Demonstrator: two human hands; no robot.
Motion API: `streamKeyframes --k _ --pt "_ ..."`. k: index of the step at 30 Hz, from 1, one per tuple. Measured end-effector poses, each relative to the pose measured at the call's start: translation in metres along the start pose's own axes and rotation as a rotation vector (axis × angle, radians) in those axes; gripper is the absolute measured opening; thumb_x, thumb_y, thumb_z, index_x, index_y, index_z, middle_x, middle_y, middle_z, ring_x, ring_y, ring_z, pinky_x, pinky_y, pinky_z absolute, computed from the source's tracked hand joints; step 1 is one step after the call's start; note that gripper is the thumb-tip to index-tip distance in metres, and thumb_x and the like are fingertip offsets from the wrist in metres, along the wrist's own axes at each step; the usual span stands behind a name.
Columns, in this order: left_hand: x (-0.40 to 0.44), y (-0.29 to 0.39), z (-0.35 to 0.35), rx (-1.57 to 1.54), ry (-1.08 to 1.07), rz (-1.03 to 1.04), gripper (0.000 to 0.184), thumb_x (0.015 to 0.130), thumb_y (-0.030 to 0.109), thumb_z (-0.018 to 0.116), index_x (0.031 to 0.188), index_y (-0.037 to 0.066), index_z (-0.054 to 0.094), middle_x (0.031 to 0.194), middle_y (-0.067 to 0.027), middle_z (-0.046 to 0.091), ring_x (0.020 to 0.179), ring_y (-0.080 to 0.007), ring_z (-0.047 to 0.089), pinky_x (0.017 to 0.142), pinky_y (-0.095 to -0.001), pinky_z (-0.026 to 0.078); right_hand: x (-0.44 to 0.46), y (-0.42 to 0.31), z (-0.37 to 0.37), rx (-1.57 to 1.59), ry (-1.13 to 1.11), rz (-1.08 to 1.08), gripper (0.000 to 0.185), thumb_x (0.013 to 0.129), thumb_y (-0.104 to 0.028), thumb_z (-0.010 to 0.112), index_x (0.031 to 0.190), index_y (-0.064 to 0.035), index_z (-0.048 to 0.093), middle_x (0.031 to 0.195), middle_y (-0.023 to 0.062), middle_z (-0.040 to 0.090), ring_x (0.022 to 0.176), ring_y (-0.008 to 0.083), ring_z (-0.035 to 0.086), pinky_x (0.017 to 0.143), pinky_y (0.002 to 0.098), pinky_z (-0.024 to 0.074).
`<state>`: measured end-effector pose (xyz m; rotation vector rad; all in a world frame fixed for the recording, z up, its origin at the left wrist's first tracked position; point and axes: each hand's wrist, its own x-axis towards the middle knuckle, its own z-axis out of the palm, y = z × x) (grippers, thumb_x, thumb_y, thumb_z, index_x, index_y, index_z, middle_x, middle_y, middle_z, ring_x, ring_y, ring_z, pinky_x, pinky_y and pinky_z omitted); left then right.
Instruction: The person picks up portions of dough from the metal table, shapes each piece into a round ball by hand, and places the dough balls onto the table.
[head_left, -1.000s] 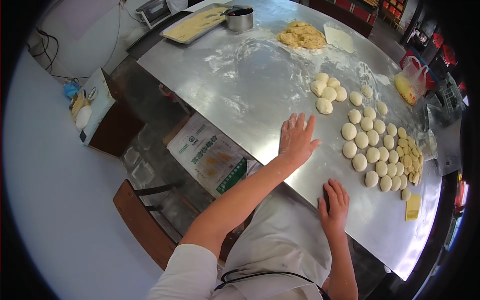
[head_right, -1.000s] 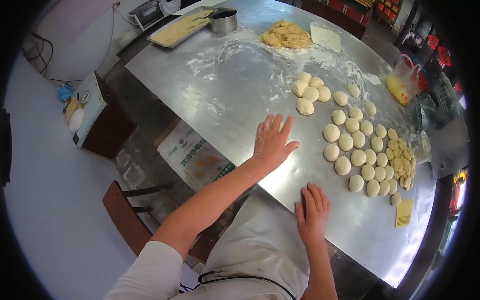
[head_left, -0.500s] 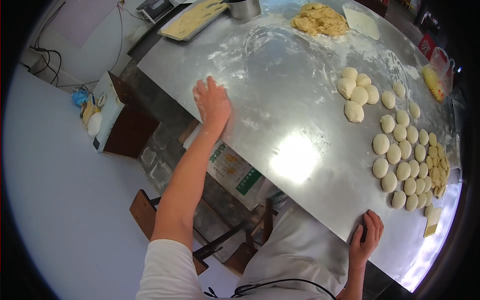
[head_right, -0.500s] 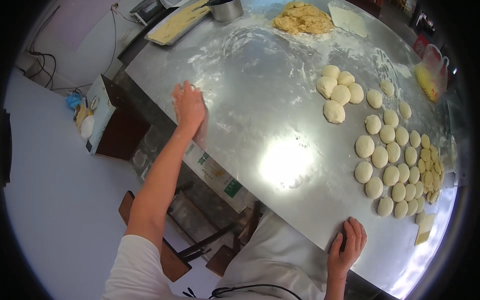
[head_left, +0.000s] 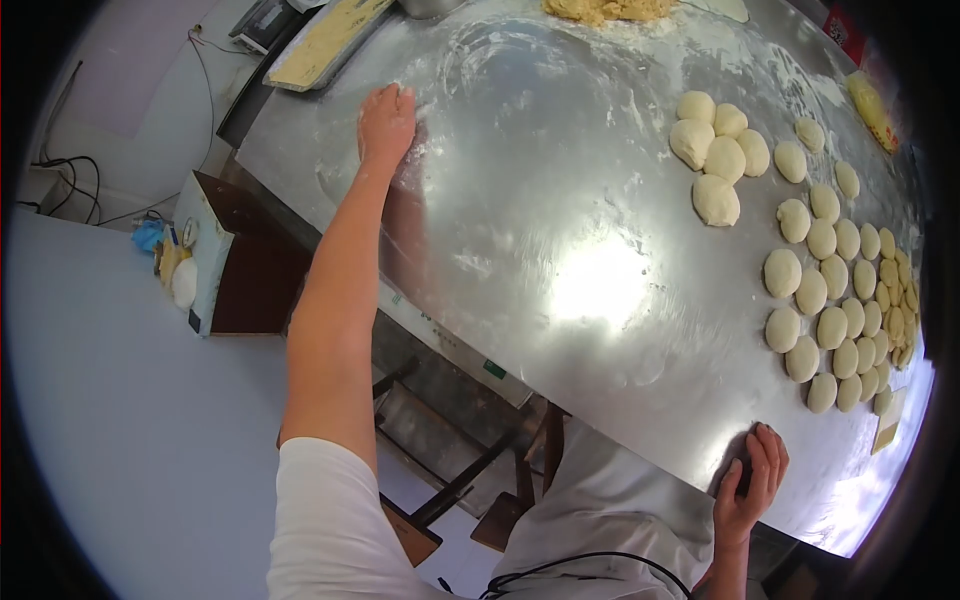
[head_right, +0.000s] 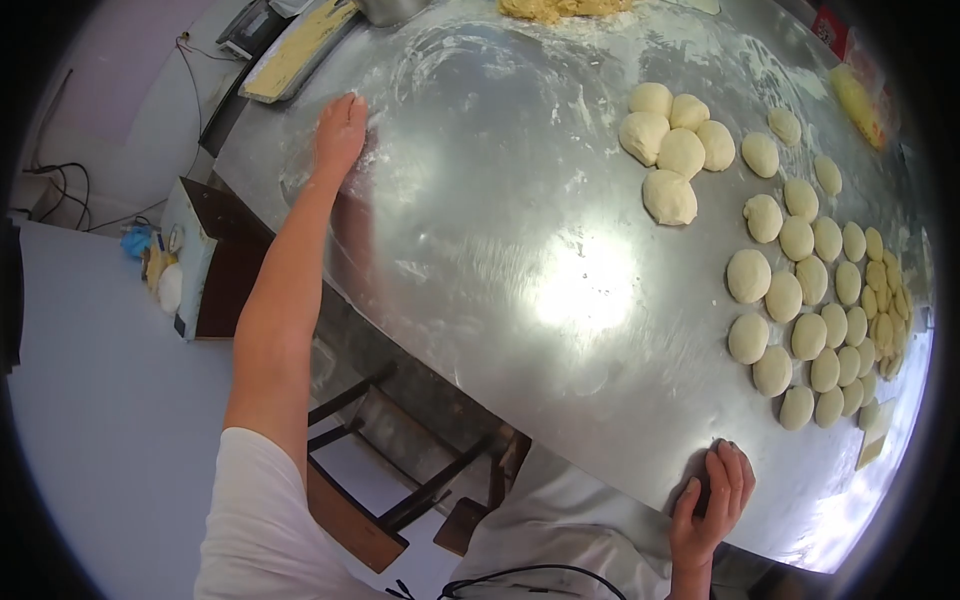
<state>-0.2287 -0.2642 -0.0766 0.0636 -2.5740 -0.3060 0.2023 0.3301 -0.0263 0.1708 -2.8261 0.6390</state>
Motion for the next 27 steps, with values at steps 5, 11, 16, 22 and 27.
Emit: streamKeyframes --k 5,11,16,22,27 --pt "-0.065 0.107 -0.035 -0.123 -0.171 0.208 0.050 0.107 0.039 0.051 0.141 0.003 0.059 0.149 -0.0257 0.054 0.136 -0.0446 0.051 0.115 -0.0502 0.041 0.003 -0.003 -0.002 0.001 0.004 -0.010 0.034 0.094 -0.005 0.062 0.126 0.0033 0.066 0.139 0.0203 0.064 0.129 0.0443 0.058 0.111 0.0534 0.0450" --pt "-0.150 0.257 -0.049 -0.154 -0.341 0.289 0.070 0.110 0.049 0.046 0.158 -0.001 0.039 0.165 -0.0263 0.036 0.155 -0.0482 0.027 0.128 -0.0565 0.022 0.004 -0.010 -0.002 0.009 0.054 -0.032 0.038 0.083 0.002 0.065 0.121 0.0011 0.068 0.136 0.0196 0.065 0.128 0.0427 0.059 0.110 0.0517 0.0459" --pt "-0.187 0.312 -0.082 -0.626 -0.374 0.104 0.068 0.113 0.043 0.046 0.161 -0.003 0.035 0.167 -0.0265 0.035 0.157 -0.0410 0.029 0.129 -0.0500 0.023 0.006 -0.013 -0.006 0.023 0.078 -0.031 0.037 0.083 0.002 0.067 0.120 0.0000 0.069 0.136 0.0178 0.066 0.129 0.0407 0.058 0.111 0.0494 0.0456" --pt "-0.176 0.302 -0.098 -1.001 -0.235 -0.161 0.062 0.114 0.038 0.047 0.157 -0.007 0.042 0.162 -0.0264 0.045 0.153 -0.0370 0.040 0.126 -0.0421 0.031 0.002 -0.014 -0.006 0.034 0.083 -0.009 0.037 0.084 0.002 0.068 0.121 -0.0016 0.069 0.137 0.0156 0.067 0.130 0.0391 0.058 0.111 0.0490 0.0447" --pt "-0.169 0.333 -0.073 -0.238 -0.357 0.282 0.080 0.109 0.062 0.041 0.160 0.000 0.039 0.164 -0.0254 0.039 0.155 -0.0430 0.033 0.127 -0.0558 0.026 0.002 -0.012 -0.007 0.051 0.090 -0.012 0.036 0.083 0.002 0.070 0.119 -0.0018 0.070 0.137 0.0142 0.067 0.130 0.0373 0.059 0.109 0.0483 0.0450"
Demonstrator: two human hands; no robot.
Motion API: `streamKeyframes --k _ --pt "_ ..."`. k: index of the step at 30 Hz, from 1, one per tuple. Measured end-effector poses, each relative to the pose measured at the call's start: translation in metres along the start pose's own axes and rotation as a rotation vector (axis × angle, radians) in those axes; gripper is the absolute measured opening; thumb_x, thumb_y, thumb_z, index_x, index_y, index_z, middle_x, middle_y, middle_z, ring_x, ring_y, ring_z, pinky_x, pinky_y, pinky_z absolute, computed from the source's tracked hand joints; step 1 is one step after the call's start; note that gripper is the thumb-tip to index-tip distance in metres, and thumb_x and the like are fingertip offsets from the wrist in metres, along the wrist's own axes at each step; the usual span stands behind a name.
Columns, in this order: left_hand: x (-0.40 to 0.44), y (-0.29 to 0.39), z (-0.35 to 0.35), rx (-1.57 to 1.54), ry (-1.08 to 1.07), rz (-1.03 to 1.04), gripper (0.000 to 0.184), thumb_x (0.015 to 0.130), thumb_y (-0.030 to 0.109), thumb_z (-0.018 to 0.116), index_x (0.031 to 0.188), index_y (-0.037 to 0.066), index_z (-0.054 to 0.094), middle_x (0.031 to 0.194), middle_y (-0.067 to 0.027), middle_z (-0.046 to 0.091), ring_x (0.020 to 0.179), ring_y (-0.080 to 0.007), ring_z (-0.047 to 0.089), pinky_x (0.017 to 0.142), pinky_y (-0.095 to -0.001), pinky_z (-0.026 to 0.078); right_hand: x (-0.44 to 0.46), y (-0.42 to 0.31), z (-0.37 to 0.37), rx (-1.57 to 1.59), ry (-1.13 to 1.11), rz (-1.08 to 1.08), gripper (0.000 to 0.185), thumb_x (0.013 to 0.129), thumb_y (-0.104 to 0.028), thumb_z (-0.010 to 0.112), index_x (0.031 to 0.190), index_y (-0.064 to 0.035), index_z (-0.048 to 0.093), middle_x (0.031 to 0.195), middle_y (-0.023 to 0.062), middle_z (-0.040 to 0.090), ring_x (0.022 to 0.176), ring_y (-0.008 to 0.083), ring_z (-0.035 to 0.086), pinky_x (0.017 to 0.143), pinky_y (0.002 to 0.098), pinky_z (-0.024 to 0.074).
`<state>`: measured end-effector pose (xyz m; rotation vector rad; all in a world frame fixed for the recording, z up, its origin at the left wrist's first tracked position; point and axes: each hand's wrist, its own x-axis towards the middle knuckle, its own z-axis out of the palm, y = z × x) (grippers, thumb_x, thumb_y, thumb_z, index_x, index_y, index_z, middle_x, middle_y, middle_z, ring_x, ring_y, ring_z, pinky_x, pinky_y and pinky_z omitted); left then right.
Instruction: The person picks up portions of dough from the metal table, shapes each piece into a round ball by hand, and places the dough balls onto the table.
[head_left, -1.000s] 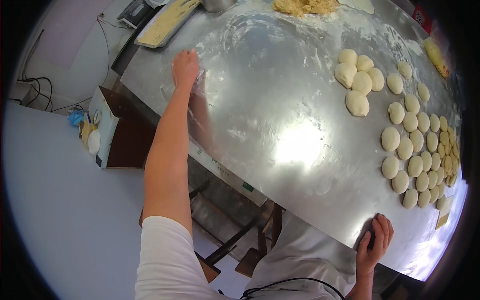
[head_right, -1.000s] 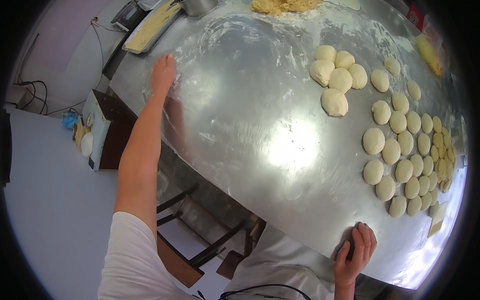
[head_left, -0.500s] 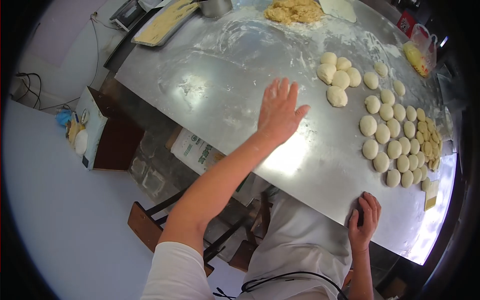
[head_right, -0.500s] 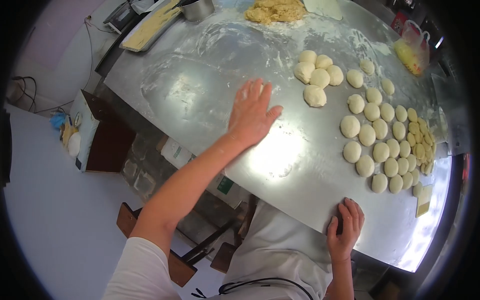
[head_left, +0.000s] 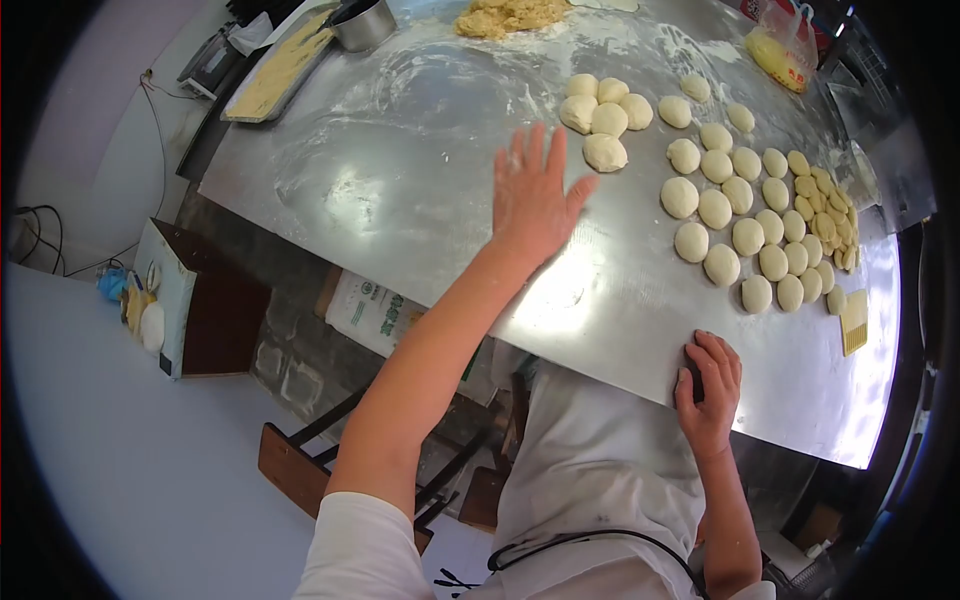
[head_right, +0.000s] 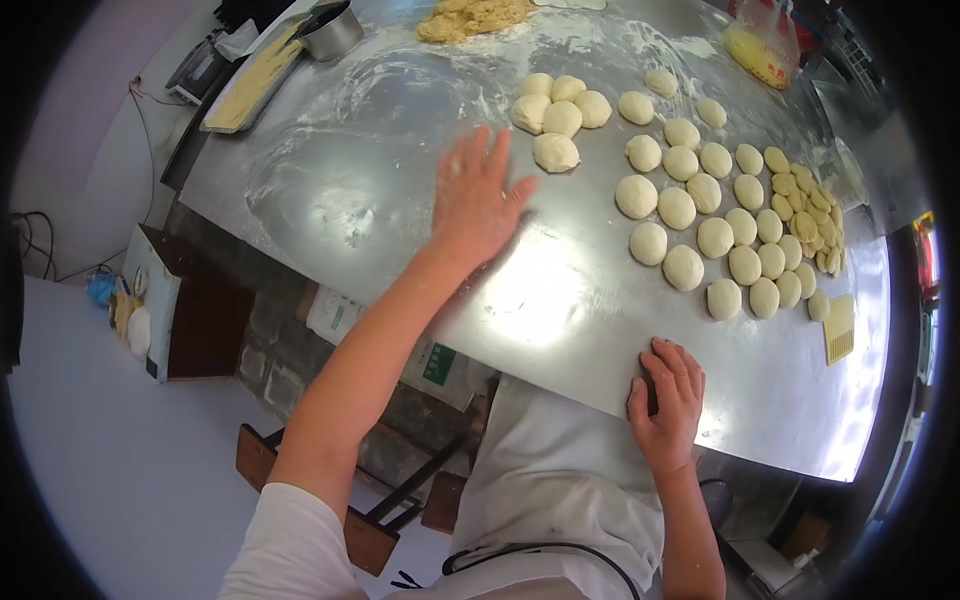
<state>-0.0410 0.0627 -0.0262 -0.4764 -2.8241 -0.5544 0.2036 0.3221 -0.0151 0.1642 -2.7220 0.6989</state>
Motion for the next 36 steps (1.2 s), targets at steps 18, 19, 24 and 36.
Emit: streamKeyframes --k 18,19,24,36 --pt "-0.029 -0.006 -0.019 -0.104 -0.062 -0.188 0.043 0.094 0.021 0.075 0.129 -0.002 0.062 0.134 -0.0242 0.062 0.126 -0.0354 0.060 0.108 -0.0436 0.047 -0.003 0.000 -0.003 0.021 0.057 -0.012 0.031 0.086 -0.003 0.072 0.116 -0.0050 0.070 0.134 0.0103 0.068 0.128 0.0336 0.060 0.107 0.0464 0.0461" --pt "-0.029 0.000 -0.020 -0.079 -0.062 -0.217 0.040 0.093 0.019 0.076 0.125 -0.001 0.063 0.130 -0.0235 0.064 0.120 -0.0350 0.063 0.104 -0.0434 0.049 -0.002 0.001 -0.003 0.026 0.062 -0.018 0.031 0.086 -0.003 0.073 0.116 -0.0052 0.070 0.133 0.0101 0.068 0.128 0.0334 0.060 0.106 0.0463 0.0463" --pt "-0.018 0.029 -0.025 -0.656 -0.001 -0.431 0.036 0.093 0.014 0.078 0.121 -0.002 0.061 0.118 -0.0182 0.069 0.102 -0.0303 0.072 0.087 -0.0413 0.060 -0.005 0.005 -0.004 0.055 0.092 -0.031 0.030 0.086 -0.005 0.074 0.115 -0.0059 0.070 0.130 0.0100 0.069 0.126 0.0332 0.061 0.106 0.0462 0.0474" --pt "-0.105 0.166 0.003 -1.881 -0.374 -0.753 0.048 0.103 0.009 0.068 0.144 -0.007 0.048 0.131 -0.0194 0.065 0.117 -0.0294 0.071 0.100 -0.0415 0.061 0.020 0.021 -0.011 0.444 -0.052 0.081 0.083 0.083 -0.025 0.088 0.153 -0.0061 0.048 0.145 0.0180 0.060 0.133 0.0376 0.057 0.112 0.0475 0.0454"
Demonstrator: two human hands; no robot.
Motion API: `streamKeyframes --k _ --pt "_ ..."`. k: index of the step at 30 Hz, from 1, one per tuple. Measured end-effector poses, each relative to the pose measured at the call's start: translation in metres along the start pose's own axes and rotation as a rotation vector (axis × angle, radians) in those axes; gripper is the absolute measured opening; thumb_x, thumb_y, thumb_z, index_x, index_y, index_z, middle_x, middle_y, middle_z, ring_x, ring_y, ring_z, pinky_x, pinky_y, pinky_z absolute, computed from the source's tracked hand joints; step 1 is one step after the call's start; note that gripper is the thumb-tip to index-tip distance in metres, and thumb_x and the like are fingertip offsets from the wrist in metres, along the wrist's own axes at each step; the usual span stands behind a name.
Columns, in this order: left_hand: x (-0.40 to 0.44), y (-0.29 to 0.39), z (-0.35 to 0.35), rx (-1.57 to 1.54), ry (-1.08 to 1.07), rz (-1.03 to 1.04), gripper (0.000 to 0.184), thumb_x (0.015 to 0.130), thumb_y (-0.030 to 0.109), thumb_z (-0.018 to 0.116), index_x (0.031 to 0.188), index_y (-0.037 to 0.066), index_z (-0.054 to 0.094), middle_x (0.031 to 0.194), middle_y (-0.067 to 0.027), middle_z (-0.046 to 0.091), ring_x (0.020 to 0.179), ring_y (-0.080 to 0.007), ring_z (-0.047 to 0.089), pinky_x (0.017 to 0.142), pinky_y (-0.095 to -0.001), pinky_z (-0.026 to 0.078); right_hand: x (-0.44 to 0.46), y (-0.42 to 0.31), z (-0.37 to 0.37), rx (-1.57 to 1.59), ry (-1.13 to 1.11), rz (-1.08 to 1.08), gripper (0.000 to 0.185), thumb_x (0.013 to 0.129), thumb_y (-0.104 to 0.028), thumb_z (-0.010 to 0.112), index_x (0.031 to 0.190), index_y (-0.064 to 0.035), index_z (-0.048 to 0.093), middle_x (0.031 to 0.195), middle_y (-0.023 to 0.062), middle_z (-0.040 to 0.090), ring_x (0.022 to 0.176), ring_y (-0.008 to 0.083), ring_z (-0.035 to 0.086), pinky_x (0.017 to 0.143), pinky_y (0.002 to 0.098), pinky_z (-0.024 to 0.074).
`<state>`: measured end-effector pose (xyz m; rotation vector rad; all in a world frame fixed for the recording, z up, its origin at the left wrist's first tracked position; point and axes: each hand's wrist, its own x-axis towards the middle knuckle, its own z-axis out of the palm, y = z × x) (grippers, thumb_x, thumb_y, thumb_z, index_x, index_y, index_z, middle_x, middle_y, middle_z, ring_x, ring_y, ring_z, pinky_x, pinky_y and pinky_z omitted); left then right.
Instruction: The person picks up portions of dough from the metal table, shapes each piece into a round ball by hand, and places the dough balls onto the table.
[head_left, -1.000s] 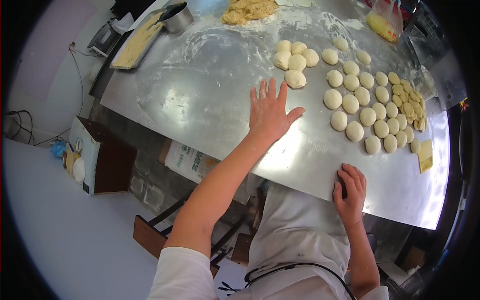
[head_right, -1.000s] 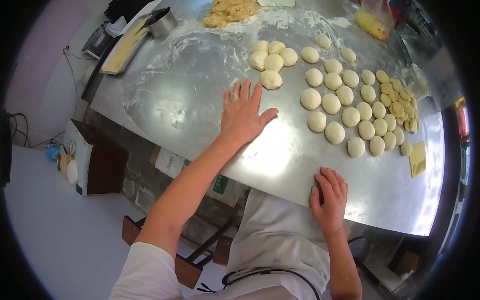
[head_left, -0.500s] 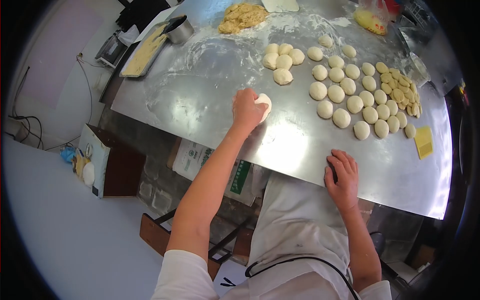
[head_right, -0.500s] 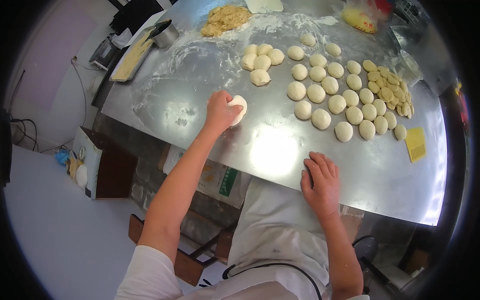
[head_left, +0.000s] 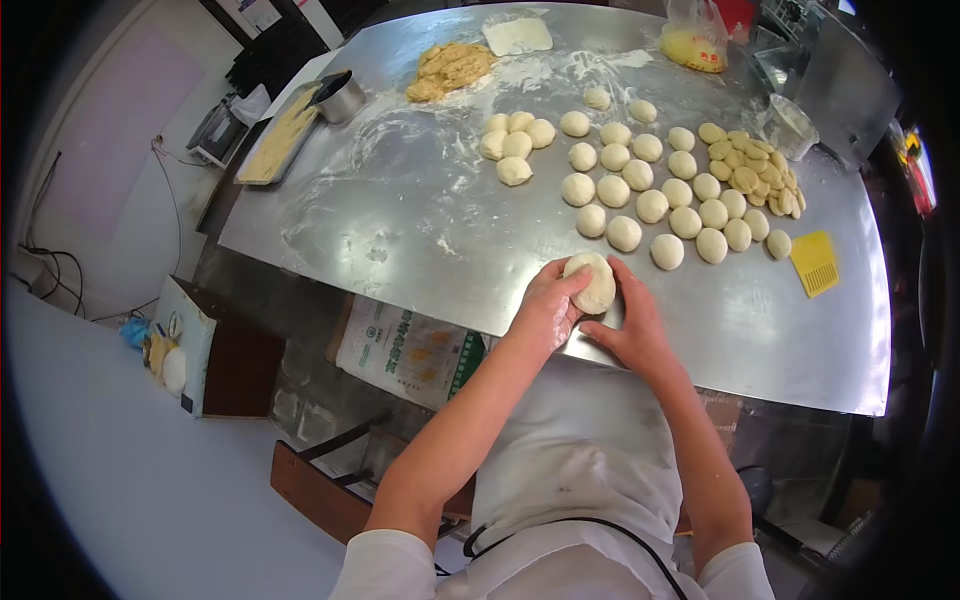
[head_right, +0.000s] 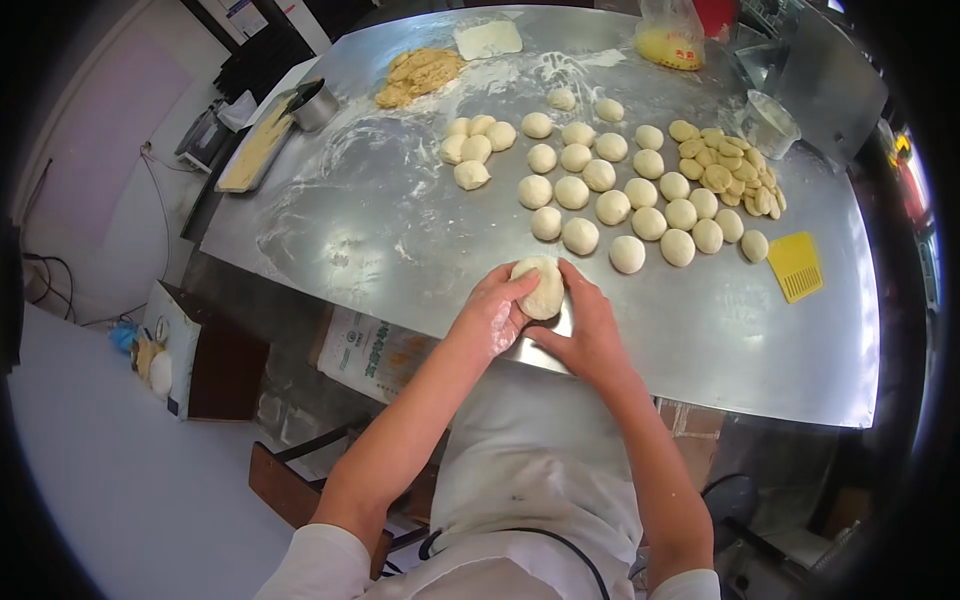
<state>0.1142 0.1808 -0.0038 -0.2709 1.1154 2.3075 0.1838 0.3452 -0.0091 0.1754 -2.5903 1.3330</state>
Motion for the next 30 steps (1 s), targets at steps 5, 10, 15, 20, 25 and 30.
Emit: streamKeyframes --k 5,10,15,20,25,30 --pt "-0.008 -0.026 0.020 0.229 0.002 0.039 0.045 0.103 0.012 0.066 0.143 -0.005 0.054 0.128 -0.0149 0.068 0.111 -0.0231 0.072 0.089 -0.0354 0.060 0.014 0.004 -0.010 0.118 -0.108 -0.063 0.075 0.085 -0.019 0.083 0.150 -0.0065 0.047 0.147 0.0178 0.056 0.134 0.0378 0.056 0.112 0.0453 0.0470" --pt "-0.015 -0.014 0.030 0.441 -0.001 -0.031 0.043 0.103 0.012 0.062 0.143 -0.002 0.054 0.129 -0.0142 0.066 0.114 -0.0221 0.070 0.090 -0.0341 0.060 0.017 -0.001 -0.016 0.144 -0.136 -0.134 0.059 0.089 -0.012 0.077 0.140 -0.0067 0.049 0.134 0.0147 0.062 0.126 0.0353 0.061 0.107 0.0432 0.0506" --pt "-0.027 0.017 0.043 -0.134 -0.173 -0.369 0.041 0.109 0.015 0.055 0.146 -0.001 0.048 0.138 -0.0200 0.059 0.123 -0.0317 0.066 0.106 -0.0472 0.056 0.013 -0.011 -0.039 0.599 -0.157 0.151 0.058 0.095 -0.014 0.074 0.145 -0.0068 0.046 0.132 0.0166 0.067 0.127 0.0325 0.064 0.109 0.0431 0.0493" --pt "-0.015 -0.002 0.027 -0.065 -0.130 -0.418 0.043 0.113 0.020 0.050 0.149 -0.002 0.042 0.142 -0.0221 0.056 0.131 -0.0359 0.061 0.118 -0.0511 0.048 0.012 -0.004 -0.046 0.465 -0.230 0.029 0.081 0.097 -0.021 0.076 0.163 -0.0087 0.030 0.145 0.0188 0.061 0.135 0.0297 0.058 0.111 0.0419 0.0486" --pt "-0.006 -0.026 0.034 -0.175 -0.248 -0.255 0.043 0.111 0.021 0.055 0.146 -0.001 0.045 0.141 -0.0177 0.058 0.129 -0.0306 0.063 0.112 -0.0443 0.053 -0.001 0.001 -0.056 0.276 -0.125 0.070 0.089 0.088 -0.029 0.085 0.160 -0.0062 0.038 0.150 0.0221 0.057 0.136 0.0374 0.056 0.114 0.0445 0.0455" --pt "-0.008 -0.038 0.059 -0.007 -0.072 -0.205 0.044 0.107 0.021 0.062 0.142 -0.002 0.047 0.131 -0.0152 0.061 0.125 -0.0254 0.064 0.107 -0.0407 0.056 -0.001 0.011 -0.048 -0.047 -0.059 -0.030 0.064 0.089 -0.024 0.079 0.145 -0.0043 0.054 0.144 0.0177 0.060 0.130 0.0370 0.059 0.109 0.0434 0.0494"
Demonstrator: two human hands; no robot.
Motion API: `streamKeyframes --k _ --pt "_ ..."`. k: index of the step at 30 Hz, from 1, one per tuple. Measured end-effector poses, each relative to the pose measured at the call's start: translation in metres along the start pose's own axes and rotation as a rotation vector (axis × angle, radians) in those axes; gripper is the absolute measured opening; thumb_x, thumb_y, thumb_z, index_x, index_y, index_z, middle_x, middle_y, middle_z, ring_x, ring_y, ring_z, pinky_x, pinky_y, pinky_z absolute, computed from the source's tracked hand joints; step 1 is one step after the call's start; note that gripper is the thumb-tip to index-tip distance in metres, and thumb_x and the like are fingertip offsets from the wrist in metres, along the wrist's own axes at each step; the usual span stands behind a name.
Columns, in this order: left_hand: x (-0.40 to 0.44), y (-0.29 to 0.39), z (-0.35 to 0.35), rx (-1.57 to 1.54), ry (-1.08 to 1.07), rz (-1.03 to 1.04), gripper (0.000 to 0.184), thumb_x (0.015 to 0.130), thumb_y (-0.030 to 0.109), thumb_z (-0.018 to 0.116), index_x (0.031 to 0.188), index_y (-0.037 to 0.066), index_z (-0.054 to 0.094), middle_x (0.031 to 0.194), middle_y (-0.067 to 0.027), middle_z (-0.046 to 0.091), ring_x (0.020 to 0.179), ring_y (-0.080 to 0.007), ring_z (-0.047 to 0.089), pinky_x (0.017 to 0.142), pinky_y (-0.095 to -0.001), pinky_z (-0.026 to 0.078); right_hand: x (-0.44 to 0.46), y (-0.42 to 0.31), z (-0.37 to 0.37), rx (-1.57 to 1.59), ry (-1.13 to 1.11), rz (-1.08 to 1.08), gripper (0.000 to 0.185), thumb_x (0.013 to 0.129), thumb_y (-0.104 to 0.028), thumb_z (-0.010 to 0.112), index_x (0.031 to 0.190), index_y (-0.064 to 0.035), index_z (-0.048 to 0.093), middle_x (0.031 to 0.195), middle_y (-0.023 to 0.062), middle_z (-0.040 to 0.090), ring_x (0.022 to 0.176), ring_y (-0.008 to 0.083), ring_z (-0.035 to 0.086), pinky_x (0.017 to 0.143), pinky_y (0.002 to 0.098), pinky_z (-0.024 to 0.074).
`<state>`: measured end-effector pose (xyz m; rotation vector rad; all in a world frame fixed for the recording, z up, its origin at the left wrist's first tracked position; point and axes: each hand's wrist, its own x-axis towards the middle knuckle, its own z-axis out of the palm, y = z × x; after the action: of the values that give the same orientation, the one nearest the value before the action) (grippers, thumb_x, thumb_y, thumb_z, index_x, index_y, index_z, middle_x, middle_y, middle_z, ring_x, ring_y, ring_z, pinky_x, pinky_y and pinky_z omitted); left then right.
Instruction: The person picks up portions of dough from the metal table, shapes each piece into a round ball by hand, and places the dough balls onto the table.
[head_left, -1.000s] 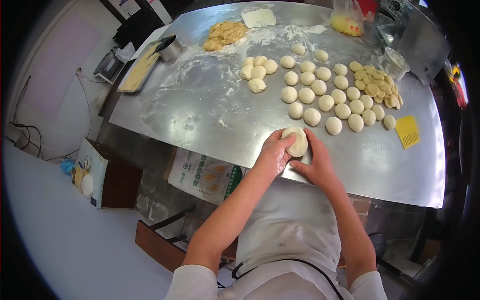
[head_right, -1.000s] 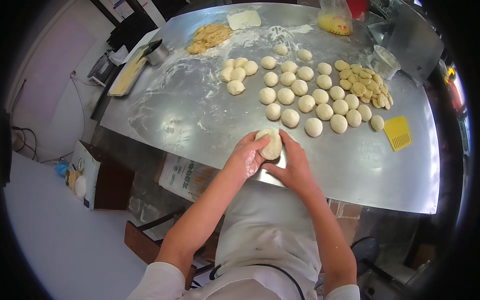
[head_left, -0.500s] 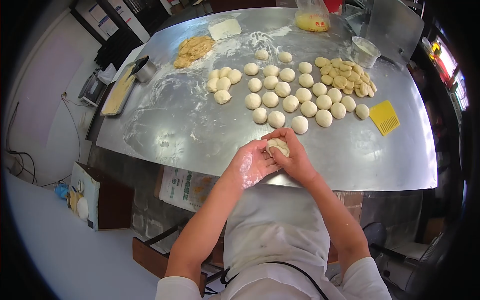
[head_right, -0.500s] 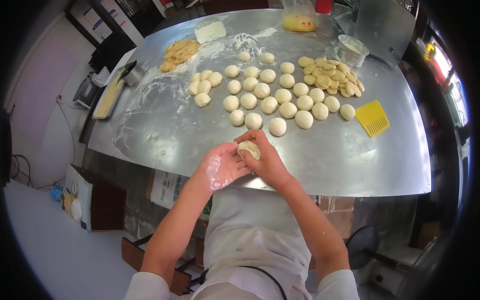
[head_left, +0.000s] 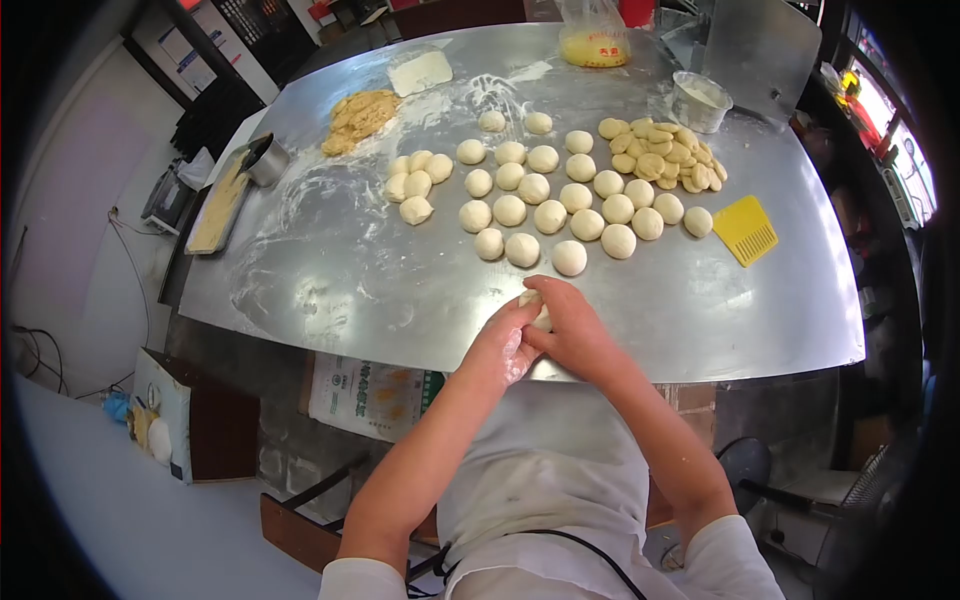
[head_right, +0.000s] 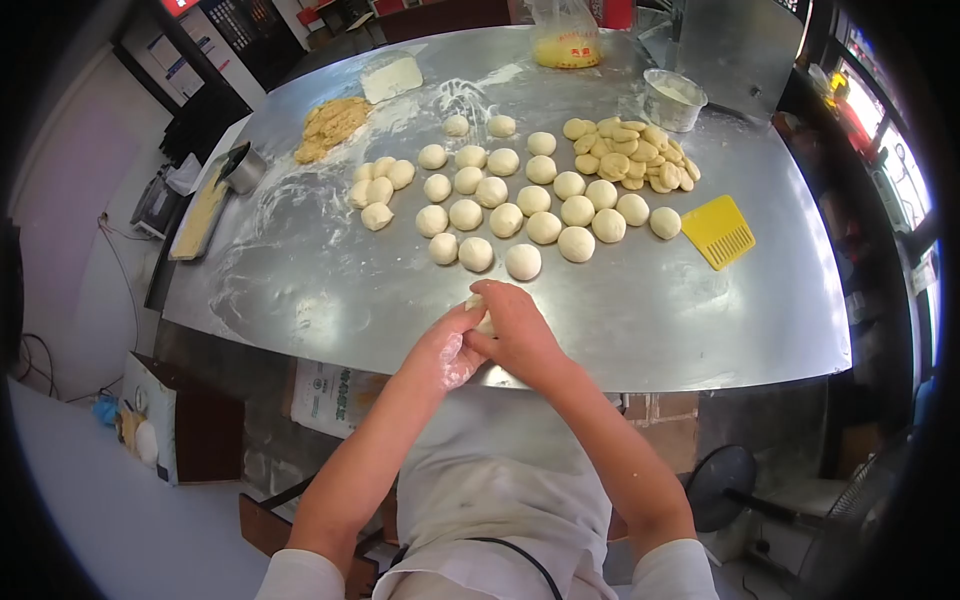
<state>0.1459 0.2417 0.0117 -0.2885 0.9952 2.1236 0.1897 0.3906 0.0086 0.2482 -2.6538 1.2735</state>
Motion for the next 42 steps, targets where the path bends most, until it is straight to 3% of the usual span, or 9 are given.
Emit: streamKeyframes --k 5,8,11,17,22,27,32,35,42 --pt "0.004 0.000 -0.013 0.047 -0.037 -0.011 0.036 0.107 0.020 0.058 0.137 -0.001 0.053 0.134 -0.0139 0.061 0.124 -0.0273 0.064 0.107 -0.0461 0.055 0.011 0.004 -0.001 0.050 -0.113 -0.032 0.053 0.089 -0.023 0.079 0.134 -0.0039 0.057 0.140 0.0195 0.062 0.126 0.0395 0.060 0.107 0.0441 0.0490" --pt "-0.005 0.024 -0.013 -0.007 -0.162 -0.134 0.037 0.106 0.021 0.058 0.134 -0.002 0.055 0.132 -0.0152 0.063 0.123 -0.0280 0.065 0.109 -0.0462 0.054 0.008 -0.007 -0.007 0.352 -0.101 0.083 0.051 0.092 -0.020 0.077 0.136 -0.0046 0.057 0.137 0.0184 0.065 0.125 0.0385 0.061 0.106 0.0441 0.0496" --pt "-0.029 0.034 0.011 0.308 -0.092 -0.096 0.040 0.109 0.029 0.057 0.133 -0.003 0.055 0.132 -0.0187 0.063 0.125 -0.0313 0.065 0.115 -0.0476 0.050 0.009 -0.013 -0.001 0.450 -0.037 0.024 0.043 0.096 -0.018 0.073 0.134 -0.0056 0.060 0.134 0.0177 0.067 0.123 0.0382 0.063 0.105 0.0434 0.0504" --pt "-0.036 0.038 0.011 -0.019 -0.149 -0.058 0.052 0.113 0.044 0.049 0.140 -0.001 0.052 0.136 -0.0194 0.062 0.129 -0.0317 0.063 0.120 -0.0493 0.045 0.016 -0.006 0.010 0.337 0.174 0.035 0.027 0.101 -0.016 0.065 0.126 -0.0058 0.067 0.125 0.0169 0.070 0.114 0.0375 0.066 0.105 0.0442 0.0499" --pt "-0.024 0.005 0.001 -0.016 -0.151 0.156 0.041 0.115 0.031 0.048 0.142 0.000 0.051 0.131 -0.0113 0.061 0.114 -0.0203 0.064 0.106 -0.0410 0.053 0.022 -0.020 0.017 0.299 0.248 -0.042 0.039 0.103 -0.018 0.063 0.139 -0.0027 0.057 0.127 0.0139 0.072 0.122 0.0363 0.062 0.113 0.0449 0.0454" --pt "-0.021 -0.003 -0.016 0.012 -0.151 0.155 0.041 0.116 0.038 0.044 0.134 0.003 0.054 0.115 -0.0078 0.066 0.098 -0.0177 0.066 0.088 -0.0361 0.056 0.013 -0.041 -0.014 0.607 0.055 0.073 0.054 0.104 -0.024 0.066 0.149 0.0006 0.047 0.130 0.0129 0.072 0.129 0.0271 0.058 0.111 0.0414 0.0452" --pt "-0.022 -0.009 -0.005 0.190 -0.157 0.146 0.055 0.115 0.054 0.035 0.136 0.008 0.054 0.110 -0.0068 0.068 0.087 -0.0187 0.067 0.073 -0.0343 0.055 0.013 -0.033 -0.006 0.506 -0.008 0.219 0.037 0.108 -0.032 0.064 0.125 0.0004 0.070 0.107 0.0105 0.077 0.098 0.0188 0.068 0.088 0.0349 0.0551" --pt "-0.031 -0.011 0.010 0.224 -0.079 0.201 0.057 0.115 0.056 0.033 0.139 0.008 0.054 0.113 -0.0066 0.069 0.090 -0.0182 0.067 0.077 -0.0344 0.055 0.009 -0.028 0.010 0.471 0.239 0.231 0.037 0.109 -0.034 0.062 0.110 -0.0002 0.077 0.097 0.0084 0.076 0.085 0.0154 0.067 0.081 0.0316 0.0563" --pt "-0.031 -0.019 -0.015 0.086 -0.239 0.191 0.055 0.113 0.059 0.040 0.130 0.009 0.057 0.105 -0.0036 0.065 0.087 -0.0120 0.061 0.075 -0.0285 0.051 0.009 -0.052 0.007 0.948 0.282 0.206 0.039 0.109 -0.037 0.062 0.125 -0.0024 0.072 0.097 0.0086 0.076 0.085 0.0129 0.066 0.079 0.0305 0.0561"
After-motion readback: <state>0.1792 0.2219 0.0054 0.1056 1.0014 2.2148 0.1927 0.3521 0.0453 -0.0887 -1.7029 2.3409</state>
